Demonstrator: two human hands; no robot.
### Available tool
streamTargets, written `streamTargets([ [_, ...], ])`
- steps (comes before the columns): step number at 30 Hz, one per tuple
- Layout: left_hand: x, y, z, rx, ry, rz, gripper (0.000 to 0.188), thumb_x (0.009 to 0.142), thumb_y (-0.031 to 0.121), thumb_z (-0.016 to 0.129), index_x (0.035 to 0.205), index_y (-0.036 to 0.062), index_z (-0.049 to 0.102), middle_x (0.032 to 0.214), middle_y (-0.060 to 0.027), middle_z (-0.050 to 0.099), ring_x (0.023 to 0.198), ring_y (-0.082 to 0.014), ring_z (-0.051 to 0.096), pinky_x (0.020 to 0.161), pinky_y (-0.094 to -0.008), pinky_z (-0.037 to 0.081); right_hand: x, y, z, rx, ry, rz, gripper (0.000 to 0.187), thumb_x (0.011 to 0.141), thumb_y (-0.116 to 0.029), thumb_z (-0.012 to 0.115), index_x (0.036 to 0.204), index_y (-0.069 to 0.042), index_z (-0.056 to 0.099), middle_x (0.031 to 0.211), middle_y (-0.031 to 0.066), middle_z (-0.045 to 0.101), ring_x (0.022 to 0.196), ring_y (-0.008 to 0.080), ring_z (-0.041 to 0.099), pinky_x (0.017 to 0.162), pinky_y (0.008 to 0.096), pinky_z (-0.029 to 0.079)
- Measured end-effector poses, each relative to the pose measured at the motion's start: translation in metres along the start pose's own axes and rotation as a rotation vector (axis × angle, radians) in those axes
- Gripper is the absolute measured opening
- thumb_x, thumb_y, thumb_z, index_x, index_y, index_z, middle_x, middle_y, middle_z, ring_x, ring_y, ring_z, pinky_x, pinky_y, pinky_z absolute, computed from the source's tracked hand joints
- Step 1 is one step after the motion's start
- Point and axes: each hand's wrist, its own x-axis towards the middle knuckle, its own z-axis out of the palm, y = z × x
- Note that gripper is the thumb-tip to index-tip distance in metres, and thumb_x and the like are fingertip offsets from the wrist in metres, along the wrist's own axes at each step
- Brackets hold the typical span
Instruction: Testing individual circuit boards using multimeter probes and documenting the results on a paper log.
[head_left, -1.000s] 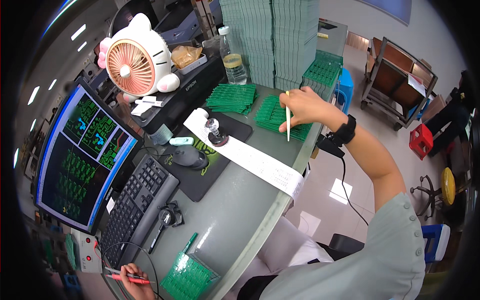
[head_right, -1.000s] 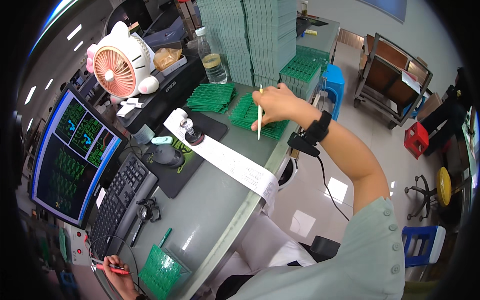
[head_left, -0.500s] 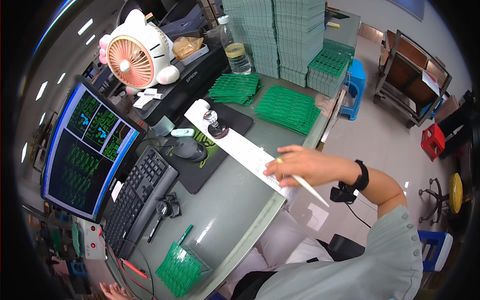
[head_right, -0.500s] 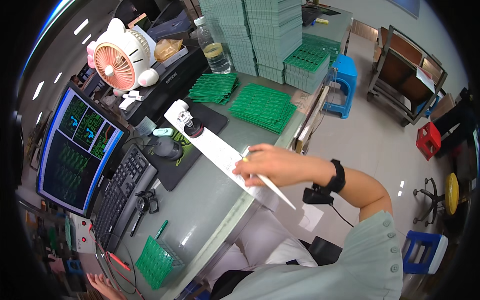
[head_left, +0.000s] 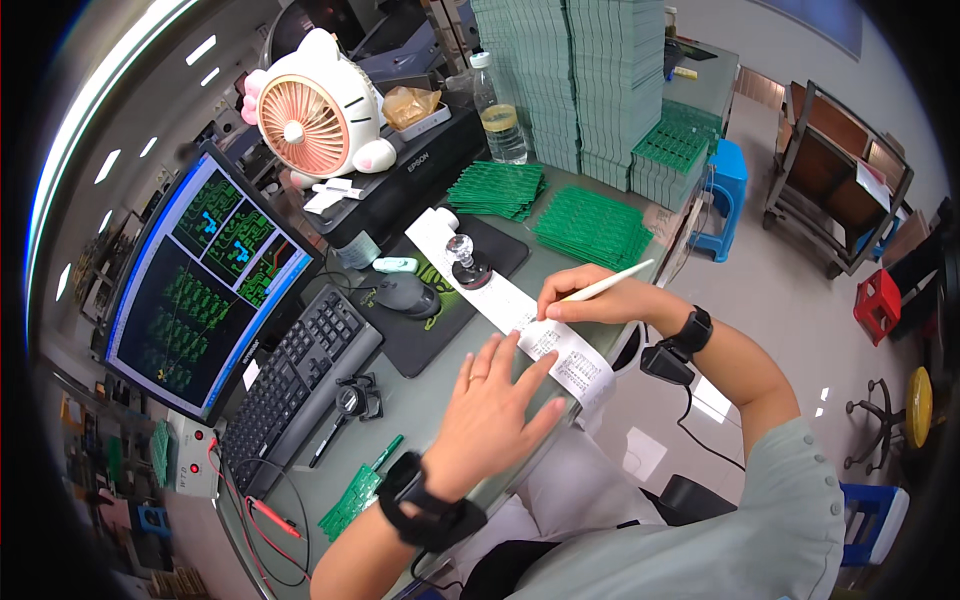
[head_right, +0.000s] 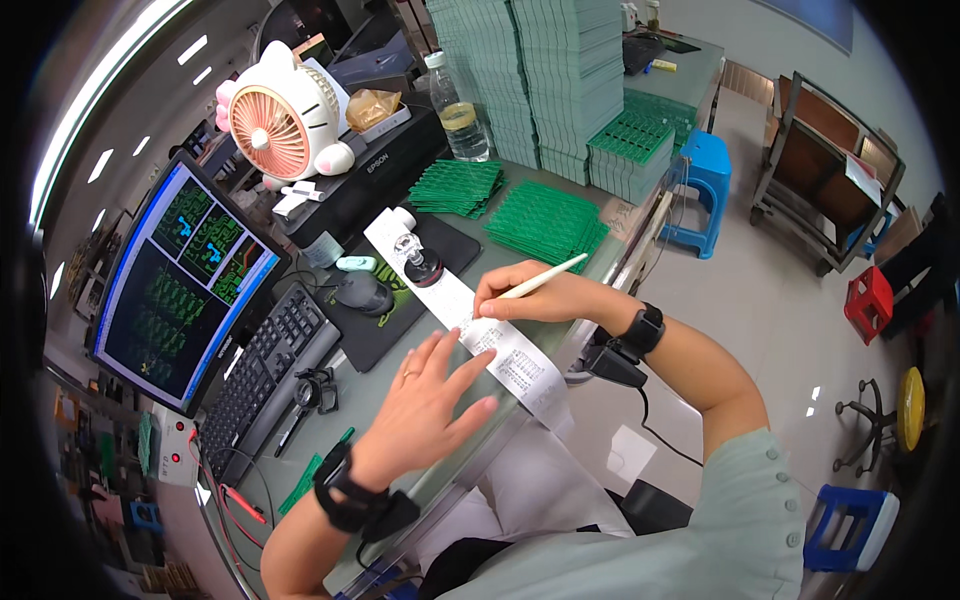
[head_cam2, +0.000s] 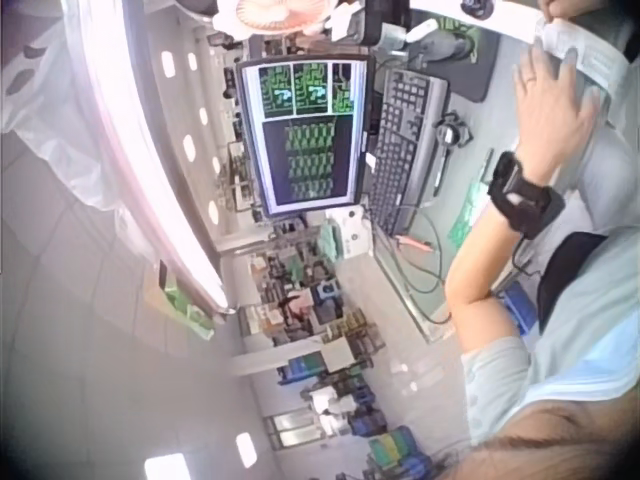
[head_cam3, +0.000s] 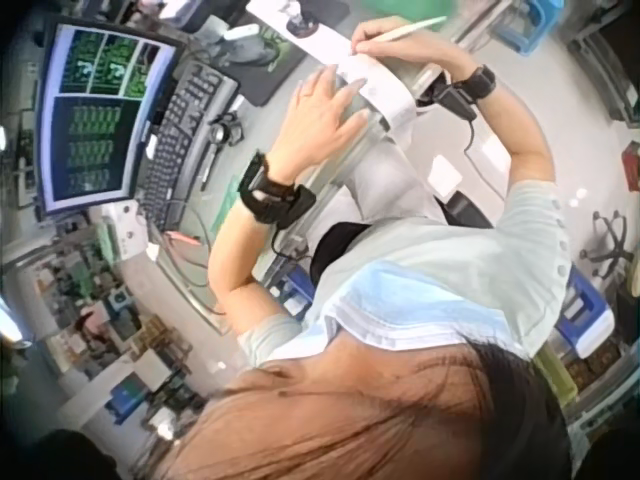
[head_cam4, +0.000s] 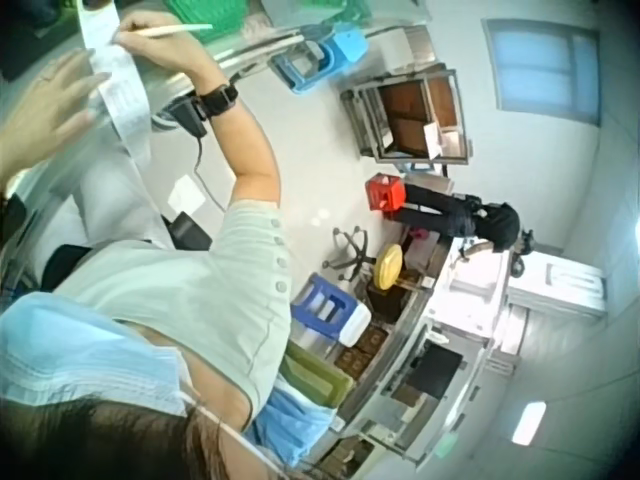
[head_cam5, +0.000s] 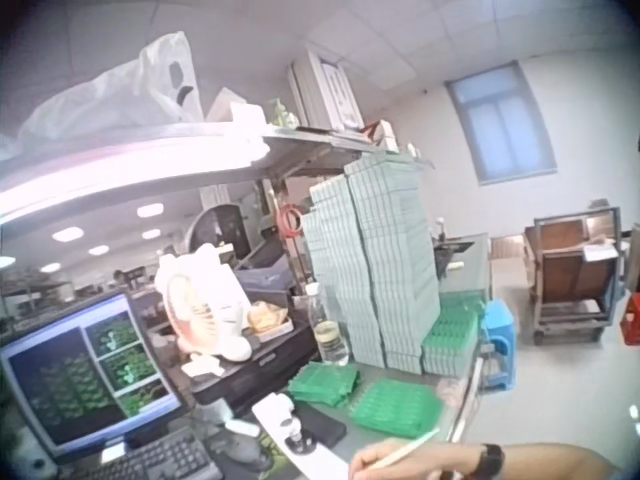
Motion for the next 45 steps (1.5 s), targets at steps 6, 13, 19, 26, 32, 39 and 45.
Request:
streamTargets([
  [6,0.014,-0.008,0.013,0.101,-0.108,-0.021,0.059,0.094,0.061,0.045,0.140,0.0252,0.052,0.146,-0.0263,0.038,0.139,-0.0434,0.031,0.113,-0.0584,0.022,0.004,0.008,0.000,-0.188,0.048,0.029,0.017,0.088,-0.019,0.068,0.088,-0.004,0.060,0.079,0.0016,0.066,0.070,0.0062,0.059,0.061,0.0229,0.045],
  [13,0.014,-0.009,0.012,0.117,-0.103,-0.007,0.059,0.093,0.062,0.046,0.138,0.0261,0.053,0.146,-0.0249,0.039,0.138,-0.0419,0.032,0.113,-0.0571,0.022,0.008,0.011,0.005,-0.232,0.107,0.026,0.018,0.086,-0.018,0.069,0.081,-0.005,0.057,0.070,0.0001,0.064,0.063,0.0071,0.059,0.054,0.0244,0.042],
  [19,0.014,-0.009,0.014,0.120,-0.065,0.013,0.062,0.090,0.064,0.049,0.138,0.0248,0.053,0.144,-0.0254,0.041,0.136,-0.0417,0.036,0.111,-0.0602,0.024,0.007,0.009,-0.005,-0.317,0.041,0.025,0.019,0.085,-0.017,0.068,0.079,-0.004,0.055,0.066,0.0017,0.061,0.060,0.0083,0.056,0.053,0.0262,0.041],
  [26,0.008,-0.008,0.008,0.132,-0.089,0.002,0.060,0.092,0.061,0.049,0.140,0.0245,0.051,0.145,-0.0247,0.040,0.138,-0.0408,0.032,0.113,-0.0582,0.023,-0.012,-0.018,0.017,-0.132,0.450,-0.010,0.021,0.087,-0.018,0.067,0.079,-0.004,0.053,0.068,0.0000,0.060,0.061,0.0060,0.055,0.053,0.0246,0.043],
  [32,-0.047,-0.018,-0.063,-0.260,0.151,0.009,0.041,0.086,0.030,0.068,0.121,0.0091,0.060,0.133,-0.0170,0.053,0.126,-0.0338,0.048,0.106,-0.0511,0.034,-0.048,-0.038,0.075,0.149,0.460,-0.087,0.017,0.092,-0.018,0.066,0.086,-0.007,0.054,0.068,-0.0027,0.058,0.060,0.0003,0.050,0.051,0.0182,0.036],
  [39,-0.174,-0.090,-0.090,-0.773,0.758,-0.418,0.006,0.096,0.005,0.056,0.093,0.0011,0.054,0.089,-0.0074,0.062,0.076,-0.0106,0.058,0.070,-0.0230,0.047,-0.010,-0.069,0.163,0.136,0.174,-0.122,0.018,0.090,-0.020,0.066,0.086,-0.006,0.055,0.070,-0.0002,0.059,0.063,0.0049,0.054,0.054,0.0242,0.041],
  [45,-0.252,-0.130,-0.077,-0.802,1.079,-0.564,0.012,0.100,0.015,0.054,0.093,0.0072,0.048,0.057,0.0032,0.044,0.038,-0.0020,0.033,0.034,-0.0177,0.022,0.075,-0.102,0.216,0.185,0.050,-0.275,0.019,0.093,-0.023,0.064,0.091,-0.006,0.056,0.076,0.0006,0.062,0.066,0.0062,0.057,0.058,0.0227,0.044],
])
